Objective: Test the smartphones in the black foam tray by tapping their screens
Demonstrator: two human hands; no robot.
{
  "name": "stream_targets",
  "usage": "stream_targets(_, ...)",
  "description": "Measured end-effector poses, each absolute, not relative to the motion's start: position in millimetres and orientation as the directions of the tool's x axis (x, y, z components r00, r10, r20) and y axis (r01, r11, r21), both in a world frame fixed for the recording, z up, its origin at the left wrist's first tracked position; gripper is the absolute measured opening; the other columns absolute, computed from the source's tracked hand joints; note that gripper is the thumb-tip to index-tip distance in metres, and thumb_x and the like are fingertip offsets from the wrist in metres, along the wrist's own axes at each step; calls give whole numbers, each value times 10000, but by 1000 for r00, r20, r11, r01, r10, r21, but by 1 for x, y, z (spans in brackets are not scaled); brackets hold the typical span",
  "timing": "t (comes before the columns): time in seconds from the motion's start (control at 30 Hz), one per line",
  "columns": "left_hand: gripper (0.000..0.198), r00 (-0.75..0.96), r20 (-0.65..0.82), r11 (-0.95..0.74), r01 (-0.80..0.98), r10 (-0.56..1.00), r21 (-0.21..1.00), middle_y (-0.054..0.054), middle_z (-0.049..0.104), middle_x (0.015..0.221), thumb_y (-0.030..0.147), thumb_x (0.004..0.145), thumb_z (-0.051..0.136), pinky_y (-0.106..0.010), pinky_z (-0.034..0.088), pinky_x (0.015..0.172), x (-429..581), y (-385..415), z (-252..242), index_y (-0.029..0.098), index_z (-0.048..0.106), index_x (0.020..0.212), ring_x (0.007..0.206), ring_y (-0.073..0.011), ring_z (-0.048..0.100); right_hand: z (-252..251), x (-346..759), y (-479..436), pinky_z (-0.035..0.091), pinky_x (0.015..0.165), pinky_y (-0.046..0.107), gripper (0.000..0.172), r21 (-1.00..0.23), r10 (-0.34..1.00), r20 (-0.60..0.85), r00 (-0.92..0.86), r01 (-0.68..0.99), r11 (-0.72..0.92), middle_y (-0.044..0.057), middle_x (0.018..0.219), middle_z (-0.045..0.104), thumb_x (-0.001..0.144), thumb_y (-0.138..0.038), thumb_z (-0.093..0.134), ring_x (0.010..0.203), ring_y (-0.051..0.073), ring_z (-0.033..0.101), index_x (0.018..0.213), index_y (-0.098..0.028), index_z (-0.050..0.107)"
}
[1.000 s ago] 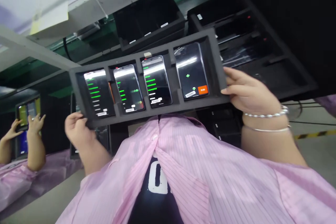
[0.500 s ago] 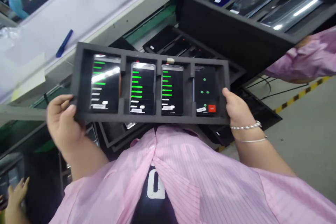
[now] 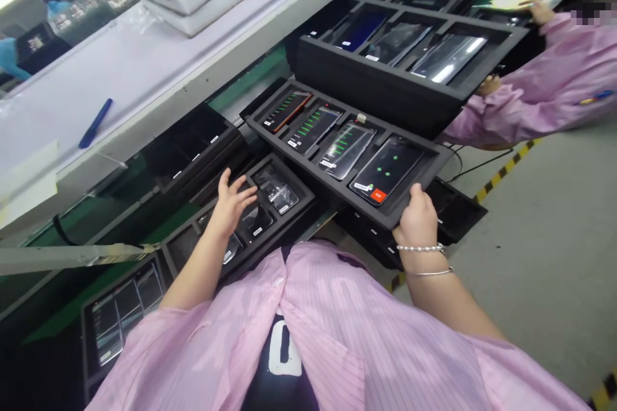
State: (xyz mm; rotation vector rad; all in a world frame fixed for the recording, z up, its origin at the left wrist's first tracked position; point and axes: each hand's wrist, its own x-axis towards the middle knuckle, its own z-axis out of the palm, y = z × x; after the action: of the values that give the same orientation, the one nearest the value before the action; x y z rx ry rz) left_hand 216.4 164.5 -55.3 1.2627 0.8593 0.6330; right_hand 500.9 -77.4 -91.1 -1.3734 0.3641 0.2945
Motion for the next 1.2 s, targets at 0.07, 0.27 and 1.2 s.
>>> stream_targets(0.07,1015,524,-203,151,140,827,979,-153,418,1589,442,757,779,-501,525,1071,189,154,-79,383,203,1590,1171,-251,684,-93,504,-69,590,985,368,242,-910,-67,-403,913,-391,139,68,1034,692,967,-317,557,981,189,693,1039,-110,660)
stream_targets(0.27,820,309,-12,-114,388,951,914,-169,480,1545,427,826,743,-561,509,1109,109,139,-115,302,364,1542,1275,-301,626,-85,509,-14,487,1084,294,427,-969,-42,-245,969,-245,-3,103,1286,631,984,-209,411,1144,143,611,1372,-70,523)
stream_targets(1.2,793,23,-19,-11,883,1000,468,-211,252,1699,320,831,731,-723,117,1266,131,127,-143,187,440,1556,1610,-499,45,-154,413,67,284,1162,691,677,-489,983,52,177,863,-130,251,1446,571,888,-492,554,1494,436,329,1429,-89,506)
